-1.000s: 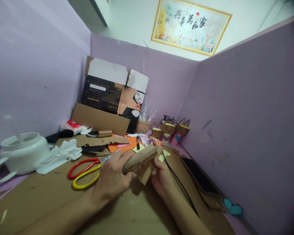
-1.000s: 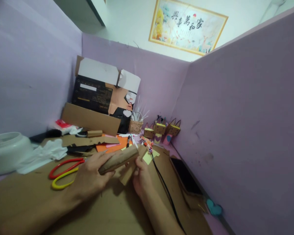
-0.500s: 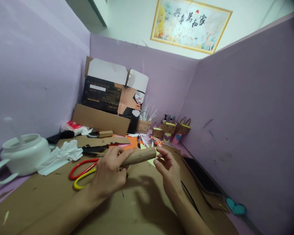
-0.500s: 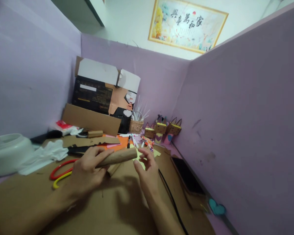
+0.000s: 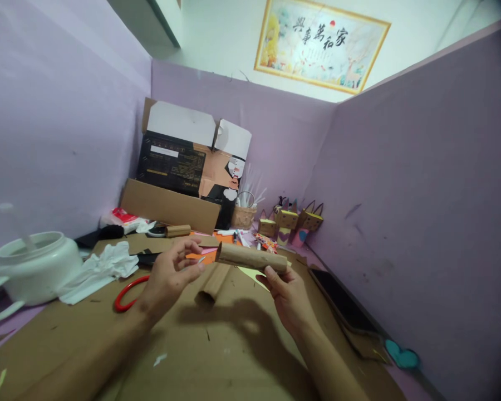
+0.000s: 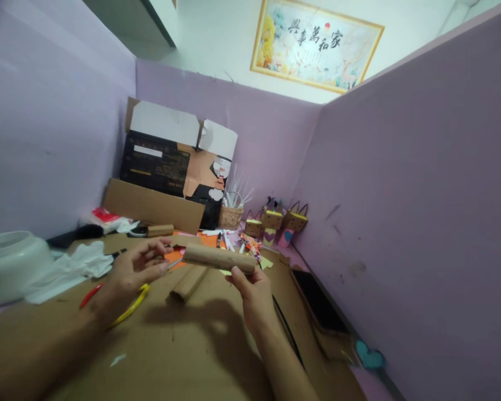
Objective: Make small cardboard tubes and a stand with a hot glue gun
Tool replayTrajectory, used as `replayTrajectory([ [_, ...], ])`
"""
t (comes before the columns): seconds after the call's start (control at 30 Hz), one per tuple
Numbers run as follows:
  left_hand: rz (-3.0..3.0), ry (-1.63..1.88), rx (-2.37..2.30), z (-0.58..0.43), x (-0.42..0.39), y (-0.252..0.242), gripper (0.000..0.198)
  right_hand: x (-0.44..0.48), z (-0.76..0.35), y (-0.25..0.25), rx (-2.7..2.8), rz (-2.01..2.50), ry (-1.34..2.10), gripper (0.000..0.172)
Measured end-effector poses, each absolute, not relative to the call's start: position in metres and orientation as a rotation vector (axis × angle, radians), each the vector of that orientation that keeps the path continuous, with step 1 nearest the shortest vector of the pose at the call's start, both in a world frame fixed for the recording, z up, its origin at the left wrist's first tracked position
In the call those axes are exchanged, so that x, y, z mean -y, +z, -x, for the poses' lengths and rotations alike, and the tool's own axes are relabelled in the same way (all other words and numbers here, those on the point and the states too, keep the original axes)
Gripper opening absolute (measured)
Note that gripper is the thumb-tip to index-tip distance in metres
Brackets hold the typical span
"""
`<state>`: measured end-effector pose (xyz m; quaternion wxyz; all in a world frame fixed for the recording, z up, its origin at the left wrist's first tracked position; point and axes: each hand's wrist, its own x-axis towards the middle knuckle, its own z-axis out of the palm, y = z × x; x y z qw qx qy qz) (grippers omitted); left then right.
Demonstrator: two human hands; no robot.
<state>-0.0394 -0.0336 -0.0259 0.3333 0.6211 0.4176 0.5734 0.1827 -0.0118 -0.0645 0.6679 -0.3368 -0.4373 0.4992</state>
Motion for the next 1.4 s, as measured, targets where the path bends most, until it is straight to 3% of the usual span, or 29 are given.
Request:
replayTrajectory([
  [0.17, -1.518, 1.249, -0.953, 0.032, 0.037, -0.02, 0.028, 0.016, -0.176, -0.067, 1.066, 0.785, 1.166, 0.027],
  [0.27, -1.507, 1.196, -0.997, 0.027, 0.037, -0.022, 0.014, 0.016, -0.179, -0.065, 1.205, 0.858, 1.193, 0.034],
  [0.33, -1.363, 1.338, -1.097, 0.027, 0.031, -0.027, 0.012, 0.013, -0.188, -0.06, 1.217, 0.961, 1.156, 0.039],
  [0.43, -1.069, 1.611, -1.159, 0.033, 0.02, -0.033, 0.016, 0.003, -0.198, -0.054, 1.139, 1.134, 1.139, 0.029],
  [0.67, -0.835, 1.843, -1.113, 0.052, 0.011, -0.02, 0.013, -0.014, -0.146, -0.053, 1.324, 1.32, 1.516, 0.012],
  [0.87, -0.856, 1.874, -1.095, 0.052, 0.011, -0.022, 0.014, -0.041, -0.145, -0.026, 1.31, 1.2, 1.126, 0.032],
  [1.03, -0.849, 1.769, -1.086, 0.044, 0.01, -0.028, 0.016, -0.066, -0.216, -0.028, 1.394, 1.624, 0.826, 0.023],
  [1.17, -0.819, 1.594, -1.052, 0.032, 0.012, -0.038, 0.009, -0.082, -0.252, -0.043, 1.486, 1.915, 0.71, 0.028],
  [1.4, -0.894, 1.423, -1.066, 0.015, 0.002, -0.068, 0.019, -0.113, -0.238, -0.063, 1.504, 1.991, 0.651, 0.028],
])
